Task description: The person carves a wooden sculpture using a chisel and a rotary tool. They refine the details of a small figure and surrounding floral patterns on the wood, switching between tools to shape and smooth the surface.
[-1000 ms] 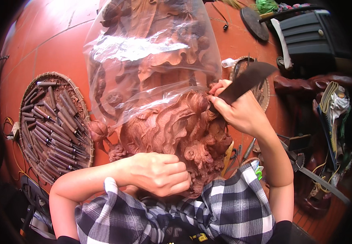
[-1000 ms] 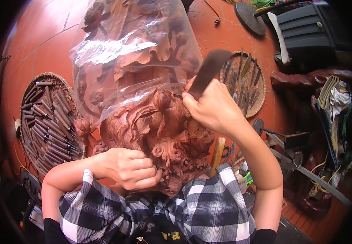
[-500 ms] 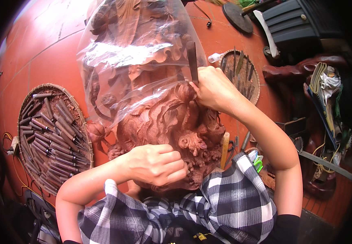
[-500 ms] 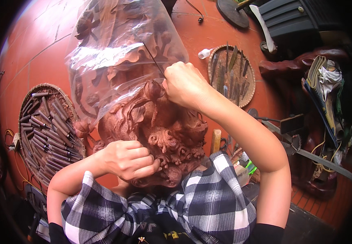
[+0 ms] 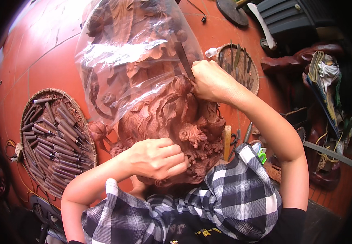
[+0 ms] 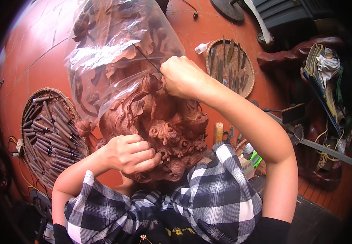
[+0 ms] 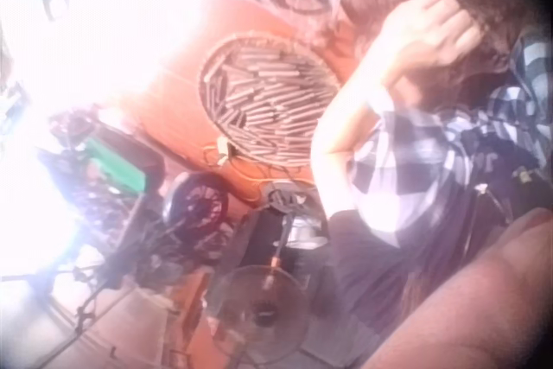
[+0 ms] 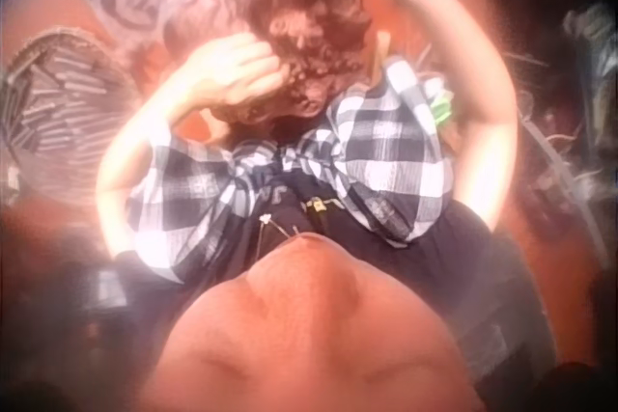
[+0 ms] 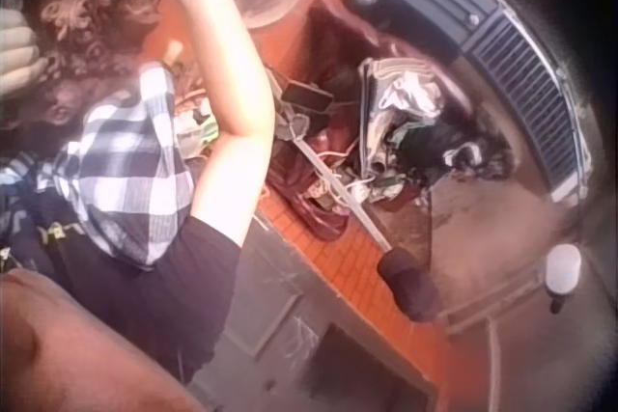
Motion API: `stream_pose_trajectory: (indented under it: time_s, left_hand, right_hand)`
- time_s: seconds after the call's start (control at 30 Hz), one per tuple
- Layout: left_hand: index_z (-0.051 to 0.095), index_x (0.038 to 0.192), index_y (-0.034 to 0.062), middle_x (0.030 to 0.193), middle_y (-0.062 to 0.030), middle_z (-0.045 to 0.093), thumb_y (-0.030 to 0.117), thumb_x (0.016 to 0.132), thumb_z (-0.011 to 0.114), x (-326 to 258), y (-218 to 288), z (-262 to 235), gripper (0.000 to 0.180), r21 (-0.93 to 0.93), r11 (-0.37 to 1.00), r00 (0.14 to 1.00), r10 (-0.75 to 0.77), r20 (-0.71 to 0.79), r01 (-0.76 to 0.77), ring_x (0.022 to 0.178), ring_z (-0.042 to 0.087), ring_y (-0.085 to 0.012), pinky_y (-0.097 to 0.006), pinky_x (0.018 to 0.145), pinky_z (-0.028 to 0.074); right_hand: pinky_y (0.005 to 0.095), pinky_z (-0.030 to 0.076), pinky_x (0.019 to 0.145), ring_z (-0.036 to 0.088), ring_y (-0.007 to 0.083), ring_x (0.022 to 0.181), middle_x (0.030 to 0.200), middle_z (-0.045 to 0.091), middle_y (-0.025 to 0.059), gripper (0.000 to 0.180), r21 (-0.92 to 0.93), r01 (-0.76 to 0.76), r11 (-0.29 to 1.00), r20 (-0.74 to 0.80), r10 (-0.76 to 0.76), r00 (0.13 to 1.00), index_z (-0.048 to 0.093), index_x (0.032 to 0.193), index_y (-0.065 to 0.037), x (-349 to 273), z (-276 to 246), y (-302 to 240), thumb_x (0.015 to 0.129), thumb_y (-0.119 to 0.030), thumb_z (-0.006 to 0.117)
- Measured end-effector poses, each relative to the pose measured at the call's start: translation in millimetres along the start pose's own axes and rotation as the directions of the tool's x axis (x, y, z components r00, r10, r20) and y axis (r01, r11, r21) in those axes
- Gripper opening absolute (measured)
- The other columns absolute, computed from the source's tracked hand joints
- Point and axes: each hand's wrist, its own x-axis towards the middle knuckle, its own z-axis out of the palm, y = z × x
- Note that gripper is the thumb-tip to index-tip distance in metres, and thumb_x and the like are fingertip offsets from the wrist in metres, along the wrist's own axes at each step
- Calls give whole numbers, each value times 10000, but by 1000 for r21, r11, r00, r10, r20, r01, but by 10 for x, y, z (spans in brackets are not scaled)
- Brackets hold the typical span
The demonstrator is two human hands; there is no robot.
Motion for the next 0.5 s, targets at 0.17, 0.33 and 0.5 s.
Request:
stream_pose_trajectory:
  time_s: [0.17, 0.33, 0.5]
  left_hand:
    - [637, 906, 75, 778, 14, 541, 181, 759, 648, 27, 6, -2, 181, 2, 1000, 1000, -13, -24, 13, 730, 565, -123, -261, 642, 464]
    - [654, 913, 66, 746, 10, 526, 174, 760, 648, 29, 8, -4, 187, -7, 1000, 999, -22, -30, 22, 706, 561, -128, -264, 627, 468]
    - [655, 909, 61, 738, 10, 520, 177, 759, 652, 42, -1, -18, 190, -13, 1000, 1000, -17, -27, 16, 692, 557, -129, -266, 613, 465]
  right_hand:
    - [504, 573, 804, 680, 484, 904, 861, 675, 327, 251, 15, -22, 1000, 49, 21, 999, 666, 847, 105, 40, -29, 21, 842, -146, 669]
    - [500, 578, 803, 688, 478, 916, 874, 678, 331, 242, 14, 33, 999, 87, -34, 996, 660, 814, 118, 46, -84, 10, 792, -120, 699]
    - [499, 578, 808, 691, 477, 919, 880, 679, 329, 222, 84, 65, 994, 24, -67, 997, 665, 858, 110, -25, -76, 52, 817, -108, 680]
